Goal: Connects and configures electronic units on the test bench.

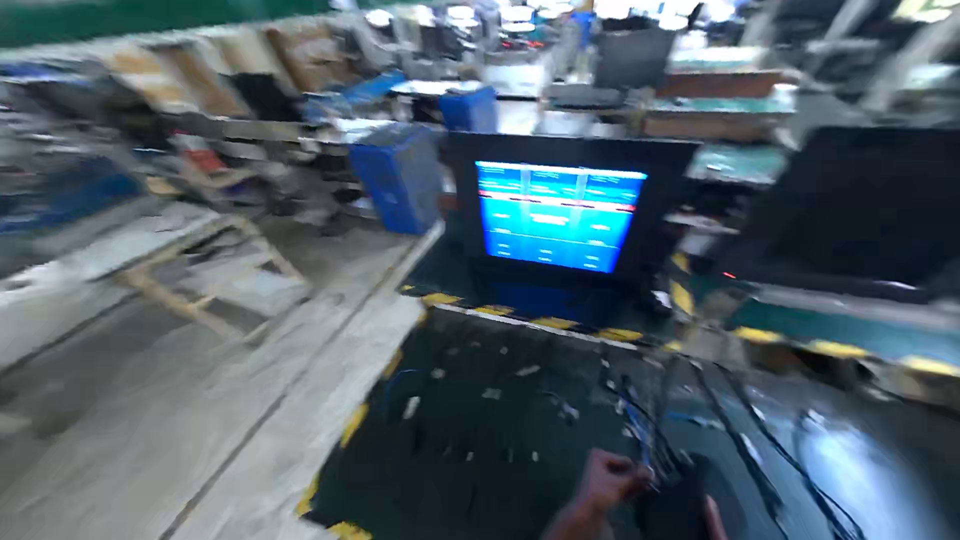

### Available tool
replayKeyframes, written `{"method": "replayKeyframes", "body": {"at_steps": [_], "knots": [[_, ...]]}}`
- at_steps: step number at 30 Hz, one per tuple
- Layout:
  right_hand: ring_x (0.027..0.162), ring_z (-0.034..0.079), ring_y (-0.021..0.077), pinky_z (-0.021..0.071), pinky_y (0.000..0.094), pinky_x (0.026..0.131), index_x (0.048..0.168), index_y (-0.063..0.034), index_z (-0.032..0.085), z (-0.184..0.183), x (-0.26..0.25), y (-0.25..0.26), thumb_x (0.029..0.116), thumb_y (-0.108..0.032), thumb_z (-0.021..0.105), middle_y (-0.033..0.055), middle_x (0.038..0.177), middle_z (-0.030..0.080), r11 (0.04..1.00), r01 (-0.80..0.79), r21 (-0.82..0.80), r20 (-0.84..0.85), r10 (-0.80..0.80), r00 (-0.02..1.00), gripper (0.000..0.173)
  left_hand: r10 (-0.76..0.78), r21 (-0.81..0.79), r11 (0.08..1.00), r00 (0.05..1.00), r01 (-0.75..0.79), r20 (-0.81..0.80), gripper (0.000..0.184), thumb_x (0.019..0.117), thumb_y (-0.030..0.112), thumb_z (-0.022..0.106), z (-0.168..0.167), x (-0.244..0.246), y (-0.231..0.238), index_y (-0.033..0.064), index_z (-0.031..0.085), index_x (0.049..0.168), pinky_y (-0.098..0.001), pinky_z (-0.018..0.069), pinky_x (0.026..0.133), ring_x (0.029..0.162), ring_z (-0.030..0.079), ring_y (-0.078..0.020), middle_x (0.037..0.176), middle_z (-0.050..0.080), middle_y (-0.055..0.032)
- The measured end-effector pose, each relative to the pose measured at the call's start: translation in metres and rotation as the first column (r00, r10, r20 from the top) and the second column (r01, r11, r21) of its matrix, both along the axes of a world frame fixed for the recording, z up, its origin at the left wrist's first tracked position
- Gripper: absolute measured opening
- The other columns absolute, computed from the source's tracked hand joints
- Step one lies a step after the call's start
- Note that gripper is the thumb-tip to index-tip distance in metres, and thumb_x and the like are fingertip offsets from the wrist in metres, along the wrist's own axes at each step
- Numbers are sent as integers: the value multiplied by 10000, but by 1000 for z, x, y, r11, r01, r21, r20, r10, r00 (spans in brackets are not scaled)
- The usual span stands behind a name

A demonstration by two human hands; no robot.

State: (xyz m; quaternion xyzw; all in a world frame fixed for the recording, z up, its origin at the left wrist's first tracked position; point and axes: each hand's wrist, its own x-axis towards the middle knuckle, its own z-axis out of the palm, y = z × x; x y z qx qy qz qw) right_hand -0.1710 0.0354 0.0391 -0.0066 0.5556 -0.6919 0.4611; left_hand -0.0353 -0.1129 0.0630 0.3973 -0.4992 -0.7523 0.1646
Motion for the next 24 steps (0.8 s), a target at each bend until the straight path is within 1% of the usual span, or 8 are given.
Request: {"method": "replayKeyframes", "body": {"at_steps": [1, 3, 5, 8, 13, 16, 21, 24], "knots": [[1012, 718, 214, 615, 468, 898, 1313, -62, 586, -8, 0, -1, 1041, -450, 534, 115, 1107, 733, 998, 58, -2, 41, -58, 998, 477, 3, 8, 1000, 1000, -3, -3, 222, 962, 188, 725, 0, 0, -1, -19, 747, 1039, -362, 614, 828, 848, 716, -162, 934, 746, -100], [985, 725, 254, 623, 495, 858, 1356, -33, 550, -12, -1, -4, 1043, -403, 553, 164, 1098, 728, 993, 116, 0, 72, -116, 991, 485, 16, 10, 1000, 1000, -16, -11, 197, 965, 153, 715, 4, -6, -2, -20, 747, 1054, -368, 620, 838, 869, 725, -180, 951, 750, -108], [964, 733, 282, 630, 508, 835, 1374, -20, 527, -11, 2, -6, 1022, -389, 594, 191, 1090, 726, 990, 141, -4, 86, -140, 986, 516, 52, 15, 999, 999, -51, -17, 153, 947, 97, 723, 9, -8, -2, -33, 740, 1027, -361, 623, 815, 844, 725, -180, 922, 747, -112], [941, 737, 291, 635, 508, 818, 1355, -9, 529, -15, 3, -6, 1009, -389, 602, 205, 1076, 724, 988, 148, -30, 97, -145, 985, 519, 58, 42, 998, 997, -56, -56, 120, 926, 49, 734, 13, -8, -2, -40, 738, 1006, -355, 630, 783, 815, 728, -192, 895, 747, -122], [942, 739, 300, 635, 509, 817, 1331, 8, 554, -18, 2, -9, 1030, -378, 580, 216, 1071, 726, 983, 184, -24, 93, -181, 979, 491, -33, 28, 999, 997, 34, -63, 126, 927, 89, 745, 8, -4, -10, -20, 758, 988, -350, 617, 818, 844, 722, -180, 915, 754, -104], [925, 743, 296, 639, 500, 806, 1322, 18, 557, -15, 2, -12, 1028, -323, 604, 215, 1055, 729, 973, 230, 15, 61, -230, 971, 453, -37, 4, 999, 999, 37, -13, 115, 907, 96, 771, 5, -3, -14, -14, 762, 940, -351, 620, 816, 826, 724, -174, 880, 752, -99], [819, 751, 297, 648, 483, 731, 1258, 49, 584, -4, 7, -15, 954, -232, 731, 209, 958, 741, 940, 306, 153, -39, -304, 952, 439, -104, -167, 977, 978, 135, 180, 124, 876, 162, 785, -5, -4, -16, 44, 768, 845, -359, 581, 777, 768, 683, -137, 801, 724, -45], [788, 749, 282, 646, 476, 719, 1237, 40, 607, 0, 23, -13, 919, -240, 778, 193, 933, 746, 892, 388, 233, -84, -379, 922, 457, -144, -150, 970, 953, 189, 268, 166, 879, 206, 789, -19, -8, -10, 45, 768, 844, -395, 573, 794, 788, 681, -152, 815, 723, -56]]}}
